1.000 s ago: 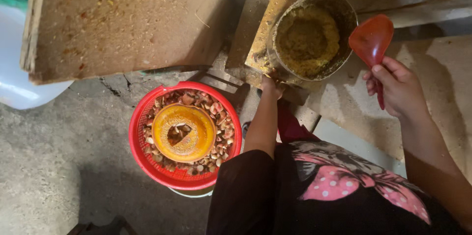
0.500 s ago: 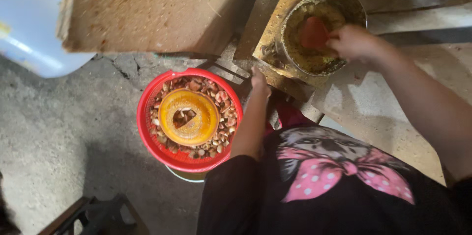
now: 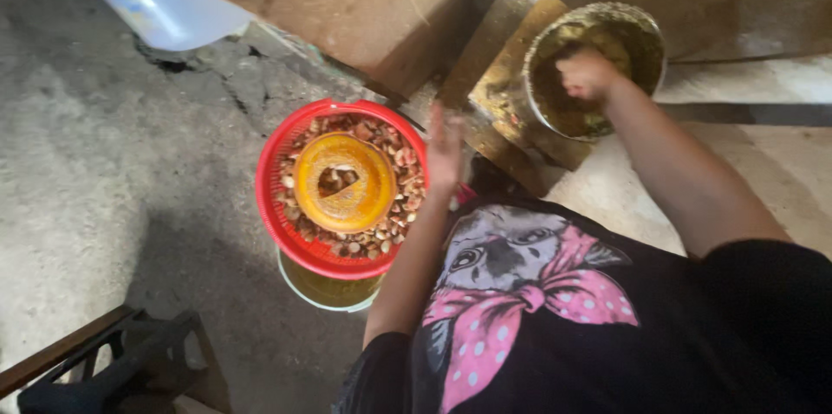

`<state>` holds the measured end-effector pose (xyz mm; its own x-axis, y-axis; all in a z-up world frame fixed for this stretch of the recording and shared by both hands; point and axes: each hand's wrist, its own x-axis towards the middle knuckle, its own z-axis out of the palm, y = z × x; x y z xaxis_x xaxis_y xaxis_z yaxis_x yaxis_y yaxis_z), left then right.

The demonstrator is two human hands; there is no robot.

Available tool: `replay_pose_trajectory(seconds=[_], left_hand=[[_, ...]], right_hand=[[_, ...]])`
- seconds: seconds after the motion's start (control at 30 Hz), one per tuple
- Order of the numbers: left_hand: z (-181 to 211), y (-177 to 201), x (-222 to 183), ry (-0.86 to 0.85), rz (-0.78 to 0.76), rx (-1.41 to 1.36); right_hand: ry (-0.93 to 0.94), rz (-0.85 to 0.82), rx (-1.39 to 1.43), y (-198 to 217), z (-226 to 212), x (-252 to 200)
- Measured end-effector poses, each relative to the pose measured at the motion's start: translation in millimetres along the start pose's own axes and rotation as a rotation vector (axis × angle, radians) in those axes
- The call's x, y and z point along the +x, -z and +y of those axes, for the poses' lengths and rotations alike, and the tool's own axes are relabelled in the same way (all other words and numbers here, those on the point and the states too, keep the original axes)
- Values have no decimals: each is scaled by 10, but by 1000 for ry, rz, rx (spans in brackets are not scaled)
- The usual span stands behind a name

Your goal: The person repeatedly picks nuts from a red basket, places them into a yellow bowl, and uses a scraper to process them. The processed material is then transferred into a metal container. The person continues this cycle throughout the clip.

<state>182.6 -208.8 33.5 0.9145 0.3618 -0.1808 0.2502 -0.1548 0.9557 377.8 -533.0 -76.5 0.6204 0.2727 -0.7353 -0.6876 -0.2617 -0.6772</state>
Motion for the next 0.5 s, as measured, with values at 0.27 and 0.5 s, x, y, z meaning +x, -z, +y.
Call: replay_pose_trajectory(seconds=[0.27, 0.5], left_hand=[[920, -154, 34, -258, -411, 352], [958, -406, 122, -351, -529, 601]], right_hand=[[-194, 68, -171, -230, -867, -1214], [-233, 35, -463, 119, -932, -1392]])
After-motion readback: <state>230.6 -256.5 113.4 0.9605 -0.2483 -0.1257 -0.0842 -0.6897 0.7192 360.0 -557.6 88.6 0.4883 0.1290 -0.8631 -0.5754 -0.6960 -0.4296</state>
